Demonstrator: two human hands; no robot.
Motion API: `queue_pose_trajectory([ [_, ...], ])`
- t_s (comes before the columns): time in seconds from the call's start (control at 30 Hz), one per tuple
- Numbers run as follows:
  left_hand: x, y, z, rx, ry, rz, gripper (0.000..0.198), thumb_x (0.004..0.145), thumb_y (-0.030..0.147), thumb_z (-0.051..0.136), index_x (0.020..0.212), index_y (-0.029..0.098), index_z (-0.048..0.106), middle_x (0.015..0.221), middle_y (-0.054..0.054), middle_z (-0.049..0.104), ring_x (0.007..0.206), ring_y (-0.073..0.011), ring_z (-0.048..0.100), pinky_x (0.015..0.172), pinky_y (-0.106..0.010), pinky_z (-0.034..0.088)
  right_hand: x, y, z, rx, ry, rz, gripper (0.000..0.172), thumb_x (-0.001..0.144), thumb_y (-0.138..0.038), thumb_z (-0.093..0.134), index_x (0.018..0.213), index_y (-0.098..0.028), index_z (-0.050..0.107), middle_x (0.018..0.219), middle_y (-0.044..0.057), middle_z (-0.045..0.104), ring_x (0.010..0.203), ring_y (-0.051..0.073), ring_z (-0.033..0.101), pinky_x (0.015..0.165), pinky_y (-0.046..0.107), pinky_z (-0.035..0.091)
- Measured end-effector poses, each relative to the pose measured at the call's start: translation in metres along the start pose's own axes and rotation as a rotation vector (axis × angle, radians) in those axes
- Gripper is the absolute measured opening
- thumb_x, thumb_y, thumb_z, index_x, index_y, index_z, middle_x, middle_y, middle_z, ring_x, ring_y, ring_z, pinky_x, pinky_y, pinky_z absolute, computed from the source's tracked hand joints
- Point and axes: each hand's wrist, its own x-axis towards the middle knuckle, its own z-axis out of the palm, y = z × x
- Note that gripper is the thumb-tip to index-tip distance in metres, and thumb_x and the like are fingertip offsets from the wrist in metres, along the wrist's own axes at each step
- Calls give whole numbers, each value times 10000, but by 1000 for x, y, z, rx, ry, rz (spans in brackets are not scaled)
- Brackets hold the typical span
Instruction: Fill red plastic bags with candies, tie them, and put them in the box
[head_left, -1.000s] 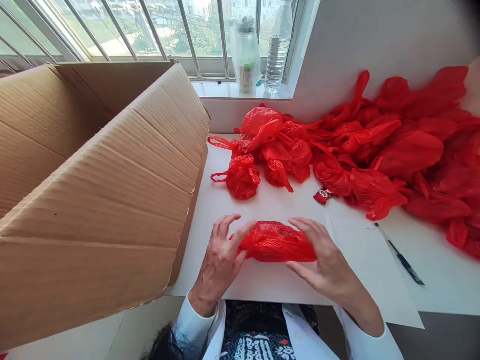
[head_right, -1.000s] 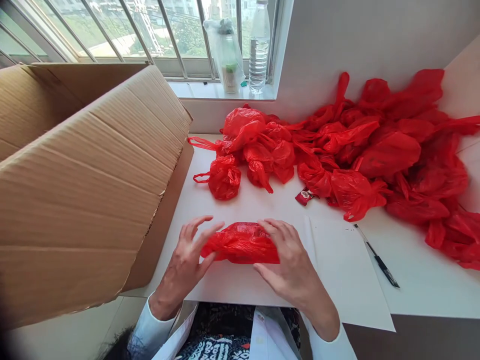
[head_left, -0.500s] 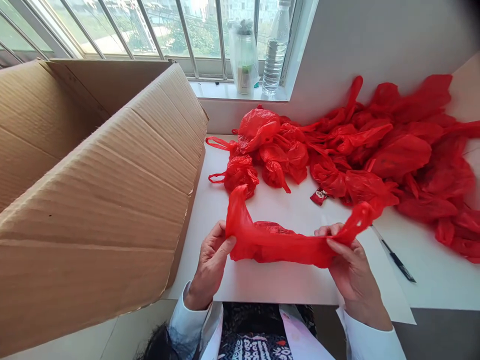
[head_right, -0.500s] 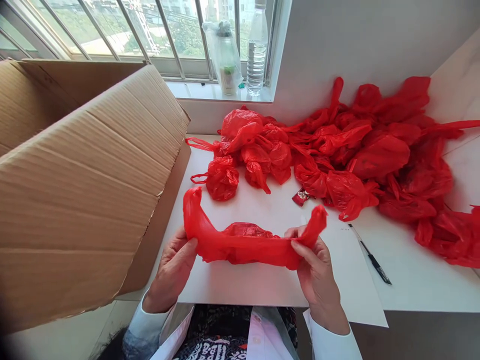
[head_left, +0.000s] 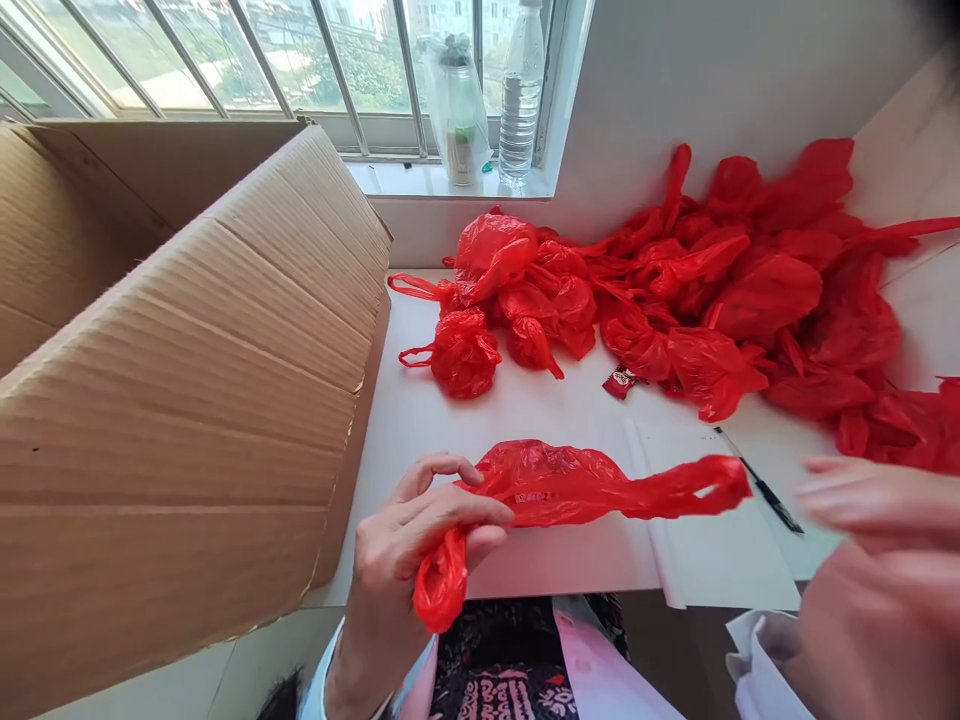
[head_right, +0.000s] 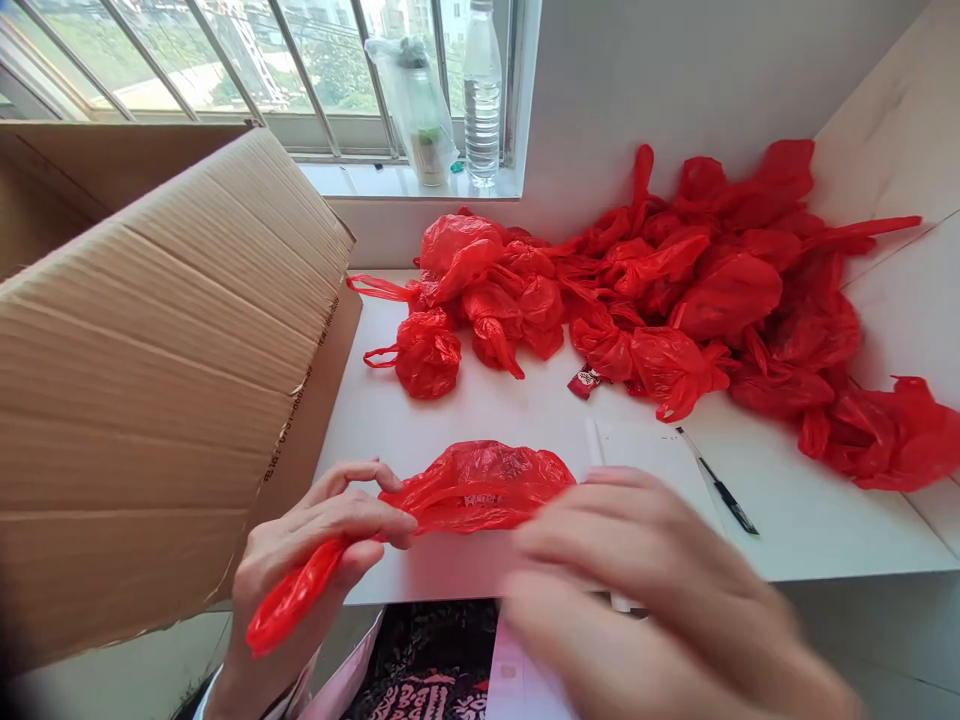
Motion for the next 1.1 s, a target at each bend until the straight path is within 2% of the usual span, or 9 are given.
queue_pose_trajectory([
  [0.13,-3,7,-4,-3,-160,-14,286,979,389,419,910,221,640,756,6,666,926,-184,591,999,-401,386,12,-3,35,-164,-186,-166,140,873,-313,571,754,-273,633,757,13,663,866,211,608,886,452,464],
  [0.3,-15,7,-12,40,-169,-95,402,1006,402,297,869,240,639,750,6,659,970,-193,555,1026,-404,334,36,13,51,-458,-547,-418,154,751,-140,646,830,-272,640,939,31,699,1016,247,594,1079,588,283],
  [0.47,-28,2,-23,227,-152,-43,171,916,143,437,823,203,567,671,2,602,795,-183,527,858,-376,426,40,25,35,-669,-468,-447,739,550,-246,794,1244,-229,541,1403,153,495,1324,351,398,1118,673,-66],
  [0.63,-15,35,-15,754,-69,149,239,839,124,520,1049,156,629,948,-73,673,1015,-276,529,892,-432,445,37,19,41,-845,-445,-505,611,644,-362,706,1198,-134,589,1375,211,511,1396,370,275,1123,644,-103],
  [0.77,10,59,29,670,-238,488,184,878,125,512,981,159,661,982,-25,675,1059,-203,572,1020,-352,441,36,12,45,-934,-402,-668,499,795,-366,582,1233,-129,587,1402,177,497,1472,320,27,1134,645,-79],
  [0.83,13,48,52,644,-388,353,183,854,63,477,823,141,639,786,-40,651,832,-201,634,805,-346,549,37,17,43,-990,-382,-690,522,789,-408,608,1238,-143,589,1446,161,452,1474,302,-62,1134,647,-83],
  [0.9,1,24,64,676,-545,59,251,811,-8,436,885,122,637,865,-92,674,845,-250,656,712,-387,564,38,29,38,-1033,-379,-644,605,721,-528,668,1177,-132,625,1433,184,460,1474,308,-51,1132,646,-96],
  [0.97,-22,-5,62,516,-383,-183,367,847,8,358,1073,118,626,1099,-162,668,1077,-295,619,828,-435,545,41,44,32,-1057,-410,-591,666,646,-628,701,1092,-136,659,1378,204,513,1471,307,53,1138,633,-96],
  [1.1,-66,-40,31,345,-322,-308,390,969,187,274,1073,230,647,1026,-85,712,942,-191,669,798,-334,553,47,54,27,-1057,-487,-552,498,638,-562,749,940,-171,682,1309,195,571,1412,306,256,1141,629,-71],
])
